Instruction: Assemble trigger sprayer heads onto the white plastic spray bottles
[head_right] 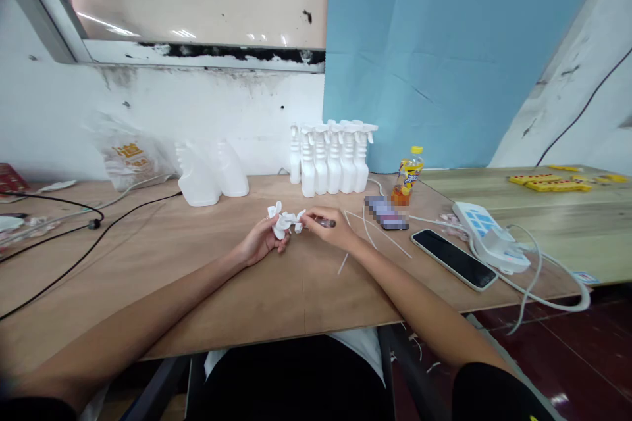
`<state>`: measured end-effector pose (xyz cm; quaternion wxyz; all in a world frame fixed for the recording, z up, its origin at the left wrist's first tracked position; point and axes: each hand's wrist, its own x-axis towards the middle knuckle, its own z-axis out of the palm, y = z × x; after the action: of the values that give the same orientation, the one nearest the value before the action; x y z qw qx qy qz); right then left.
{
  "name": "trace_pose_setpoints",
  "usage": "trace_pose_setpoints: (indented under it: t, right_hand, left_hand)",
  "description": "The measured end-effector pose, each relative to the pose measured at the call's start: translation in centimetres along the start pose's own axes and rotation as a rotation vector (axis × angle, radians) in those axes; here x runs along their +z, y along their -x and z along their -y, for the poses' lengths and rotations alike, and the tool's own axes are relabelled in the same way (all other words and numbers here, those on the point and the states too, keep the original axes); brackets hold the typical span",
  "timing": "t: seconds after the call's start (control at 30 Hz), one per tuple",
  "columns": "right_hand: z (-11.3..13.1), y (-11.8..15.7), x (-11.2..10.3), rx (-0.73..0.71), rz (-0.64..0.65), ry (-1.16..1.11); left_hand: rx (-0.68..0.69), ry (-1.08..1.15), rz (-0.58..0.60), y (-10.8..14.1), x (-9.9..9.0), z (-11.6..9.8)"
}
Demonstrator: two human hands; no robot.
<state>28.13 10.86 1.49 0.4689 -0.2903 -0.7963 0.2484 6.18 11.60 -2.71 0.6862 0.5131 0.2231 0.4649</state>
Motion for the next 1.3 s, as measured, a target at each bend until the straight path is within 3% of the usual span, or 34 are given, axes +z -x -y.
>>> trace_pose_setpoints:
  t: [0.1,0.27,0.43,0.67,0.77,0.9,1.03,1.17,1.23,1.3]
  right_hand:
    - [0.1,0.4,0.8,-0.081,-0.072,0.107]
    - [-0.5,0.8,2.6,0.082,-0.223,-0.031]
    - [-1.4,0.4,2.8,0.225,-0.123,-0.297]
    - [-1.0,0.1,2.3,0.338,-0.02,-0.472]
    - [-1.2,0.0,2.6,0.274,-0.003,-0.541]
    - [-1.7,0.1,2.8,0.157,0.131,-0.52]
    - [-1.9,0.5,2.7,-0.035,0.242,-0.191]
    - [-1.8,0.6,2.4,-0.309,0.295,0.182]
    - [-1.9,0.4,2.1,-0.361,0.278,0.228]
    - [-2.1,0.1,1.5,-0.324,0.234,0.219]
  left_hand:
    - [0.038,-0.031,-0.008,0.0,0.0,0.3]
    - [0.02,-0.037,-0.018,0.2,0.0,0.5]
    - [-0.003,-0.026,0.02,0.1,-0.1,0.5]
    - [-0.076,-0.052,0.046,0.2,0.0,0.4]
    - [-0.077,-0.024,0.045,0.2,-0.3,0.1]
    - [-0.133,0.028,0.097,0.0,-0.9,-0.4]
    - [-0.159,0.055,0.104,-0.1,-0.9,-0.6]
    - [-0.055,-0.033,0.045,0.2,-0.2,-0.4]
    - [0.035,-0.153,-0.025,0.3,-0.1,-0.4]
    - [0.107,-0.355,-0.155,0.2,-0.6,-0.6]
